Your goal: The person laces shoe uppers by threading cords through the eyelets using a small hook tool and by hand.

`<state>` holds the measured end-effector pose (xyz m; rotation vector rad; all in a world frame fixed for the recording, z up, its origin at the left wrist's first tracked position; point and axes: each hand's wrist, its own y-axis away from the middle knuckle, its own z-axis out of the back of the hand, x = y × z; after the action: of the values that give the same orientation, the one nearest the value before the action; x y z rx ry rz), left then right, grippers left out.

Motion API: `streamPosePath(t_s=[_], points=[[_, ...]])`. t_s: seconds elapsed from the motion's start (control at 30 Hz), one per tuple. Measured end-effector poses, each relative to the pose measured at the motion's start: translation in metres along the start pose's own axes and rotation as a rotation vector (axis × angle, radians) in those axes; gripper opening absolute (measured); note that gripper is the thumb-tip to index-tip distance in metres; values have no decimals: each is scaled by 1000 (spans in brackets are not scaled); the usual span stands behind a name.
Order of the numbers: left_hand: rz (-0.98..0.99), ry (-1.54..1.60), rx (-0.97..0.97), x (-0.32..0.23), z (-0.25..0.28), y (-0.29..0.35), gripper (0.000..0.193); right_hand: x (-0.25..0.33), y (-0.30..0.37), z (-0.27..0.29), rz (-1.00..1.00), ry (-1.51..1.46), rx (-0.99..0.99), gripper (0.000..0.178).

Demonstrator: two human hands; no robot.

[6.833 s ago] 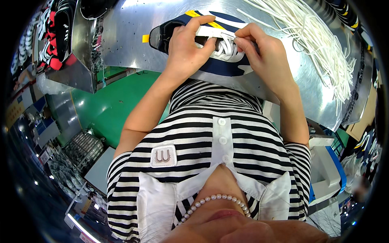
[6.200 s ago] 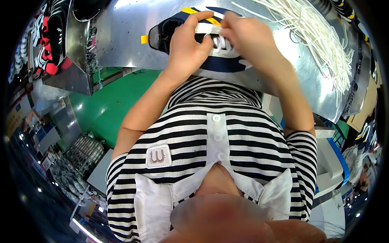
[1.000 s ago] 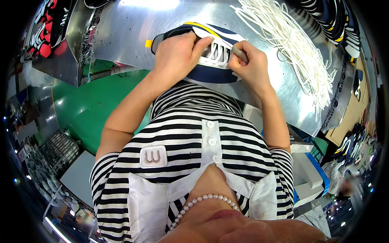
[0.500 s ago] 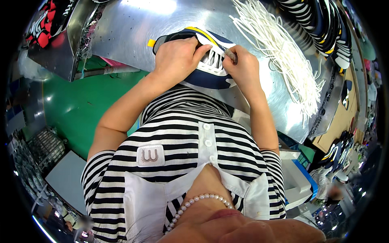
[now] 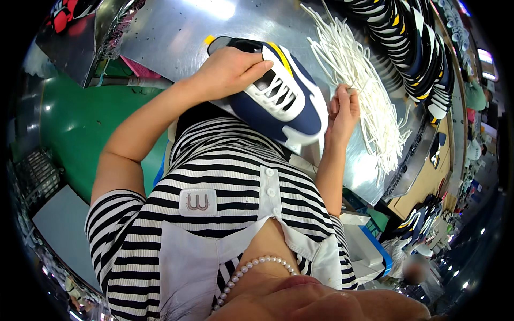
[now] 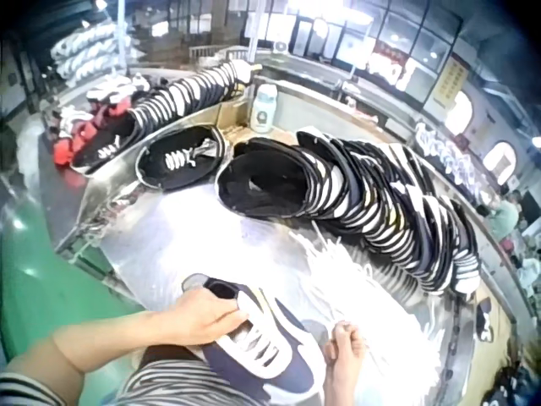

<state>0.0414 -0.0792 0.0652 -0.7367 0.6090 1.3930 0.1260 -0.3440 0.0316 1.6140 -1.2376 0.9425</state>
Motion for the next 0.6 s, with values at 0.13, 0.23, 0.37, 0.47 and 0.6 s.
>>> streamPosePath(t_s=[0.13, 0.23, 0.37, 0.47, 0.6], points=[[-194, 81, 106, 5, 15, -16, 37, -11, 34, -26, -664, -193, 185, 20], [-404, -54, 176, -6, 22, -31, 38, -28, 52, -31, -686, -382, 237, 22], [-463, -112, 169, -14, 29, -40, 36, -30, 58, -25, -648, -417, 251, 24], [-528, -195, 93, -17, 28, -33, 32, -29, 64, -20, -641, -429, 257, 25], [-511, -334, -57, -33, 24, -24, 15, -21, 71, -13, -599, -429, 256, 28]])
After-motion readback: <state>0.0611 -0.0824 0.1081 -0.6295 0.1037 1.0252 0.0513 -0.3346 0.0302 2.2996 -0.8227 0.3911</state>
